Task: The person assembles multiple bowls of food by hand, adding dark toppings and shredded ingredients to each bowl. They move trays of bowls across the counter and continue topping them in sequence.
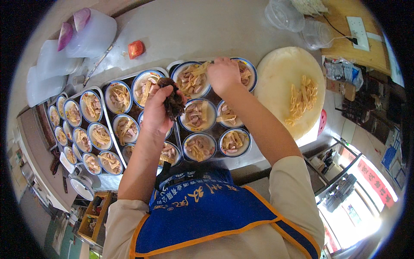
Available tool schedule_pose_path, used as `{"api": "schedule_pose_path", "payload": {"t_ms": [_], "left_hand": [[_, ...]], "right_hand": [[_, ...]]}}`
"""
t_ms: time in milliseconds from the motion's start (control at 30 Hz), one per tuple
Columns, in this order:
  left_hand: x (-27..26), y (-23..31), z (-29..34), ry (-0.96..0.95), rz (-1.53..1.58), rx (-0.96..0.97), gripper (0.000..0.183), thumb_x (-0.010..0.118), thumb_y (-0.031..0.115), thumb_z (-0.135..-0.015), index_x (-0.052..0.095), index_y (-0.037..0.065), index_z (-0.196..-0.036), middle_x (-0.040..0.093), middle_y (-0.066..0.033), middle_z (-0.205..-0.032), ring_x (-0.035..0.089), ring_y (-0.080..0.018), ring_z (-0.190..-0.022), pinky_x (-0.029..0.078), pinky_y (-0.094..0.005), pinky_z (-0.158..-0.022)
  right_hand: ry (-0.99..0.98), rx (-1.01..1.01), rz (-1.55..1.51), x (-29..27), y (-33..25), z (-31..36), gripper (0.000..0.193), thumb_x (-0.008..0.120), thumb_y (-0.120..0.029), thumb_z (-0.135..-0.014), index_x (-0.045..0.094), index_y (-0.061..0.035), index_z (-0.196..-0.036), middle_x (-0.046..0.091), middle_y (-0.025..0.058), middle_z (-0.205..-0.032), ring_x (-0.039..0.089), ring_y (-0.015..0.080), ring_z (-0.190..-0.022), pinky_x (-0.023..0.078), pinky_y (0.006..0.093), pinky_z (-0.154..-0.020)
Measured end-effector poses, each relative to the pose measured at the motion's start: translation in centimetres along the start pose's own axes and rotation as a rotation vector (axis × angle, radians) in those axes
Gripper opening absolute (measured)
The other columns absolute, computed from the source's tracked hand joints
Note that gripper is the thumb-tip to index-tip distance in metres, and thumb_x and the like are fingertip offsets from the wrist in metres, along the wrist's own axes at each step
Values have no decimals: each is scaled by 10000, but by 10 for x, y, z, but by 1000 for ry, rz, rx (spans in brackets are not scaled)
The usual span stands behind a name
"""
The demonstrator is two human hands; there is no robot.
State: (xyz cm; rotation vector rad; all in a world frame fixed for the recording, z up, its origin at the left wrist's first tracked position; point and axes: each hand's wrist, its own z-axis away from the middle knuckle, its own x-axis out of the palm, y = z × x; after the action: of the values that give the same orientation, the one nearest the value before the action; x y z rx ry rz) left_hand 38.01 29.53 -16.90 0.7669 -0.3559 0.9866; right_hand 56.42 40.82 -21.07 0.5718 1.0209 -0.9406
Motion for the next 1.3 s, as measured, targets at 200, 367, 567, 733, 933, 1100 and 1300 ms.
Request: {"api": "schedule_pose_path", "payload": {"t_ms": [200,367,567,733,933,1100,1300], "left_hand": [[0,4,3,-7,-3,4,139,580,53,-922,525,32,-1049,586,-95,-940,631,-202,-813,595,-407,-722],[-1,2,4,-4,32,1,138,578,58,-926,524,25,-1049,588,-97,-938,627,-200,-817,594,-404,-736],[-2,5,6,-11,47,-2,149,580,53,-926,528,18,-1062,591,-96,-963,626,-197,-827,595,-408,-736],[-7,7,5,-11,58,-8,153,584,52,-925,531,17,-1064,592,-99,-980,627,-199,-831,597,-414,-741],[-9,7,2,41,41,-39,165,584,55,-930,529,22,-1081,598,-101,-998,629,-198,-844,597,-424,-750],[-22,16,7,-3,25,-55,159,593,94,-937,536,31,-1070,607,-98,-995,632,-210,-848,588,-409,-759],[-38,30,10,-18,146,-7,191,592,124,-944,564,23,-1104,621,-87,-1008,629,-196,-856,558,-412,-803]], "right_hand": [[120,15,-80,3,0,3,221,557,-173,-892,731,-84,-997,672,118,-1122,613,291,-1137,470,447,-980],[47,-9,-20,6,0,1,204,558,-157,-884,723,-87,-979,692,107,-1052,647,298,-1073,473,458,-963],[39,-7,-40,1,5,-1,182,579,-183,-887,722,-78,-930,692,122,-1011,660,290,-1032,502,455,-896],[205,64,-538,-7,23,15,216,665,-267,-889,704,-74,-976,674,152,-992,662,330,-924,528,439,-812],[165,-196,-715,-5,4,29,282,645,-205,-900,673,-92,-1157,668,166,-1018,645,352,-949,513,449,-829],[284,-65,-468,-11,-3,14,297,619,-183,-903,643,-55,-1170,659,181,-1018,631,370,-1009,506,467,-886],[174,-65,-335,-10,-6,5,241,621,-182,-899,670,-55,-1097,664,191,-996,638,377,-1003,514,474,-876]]}}
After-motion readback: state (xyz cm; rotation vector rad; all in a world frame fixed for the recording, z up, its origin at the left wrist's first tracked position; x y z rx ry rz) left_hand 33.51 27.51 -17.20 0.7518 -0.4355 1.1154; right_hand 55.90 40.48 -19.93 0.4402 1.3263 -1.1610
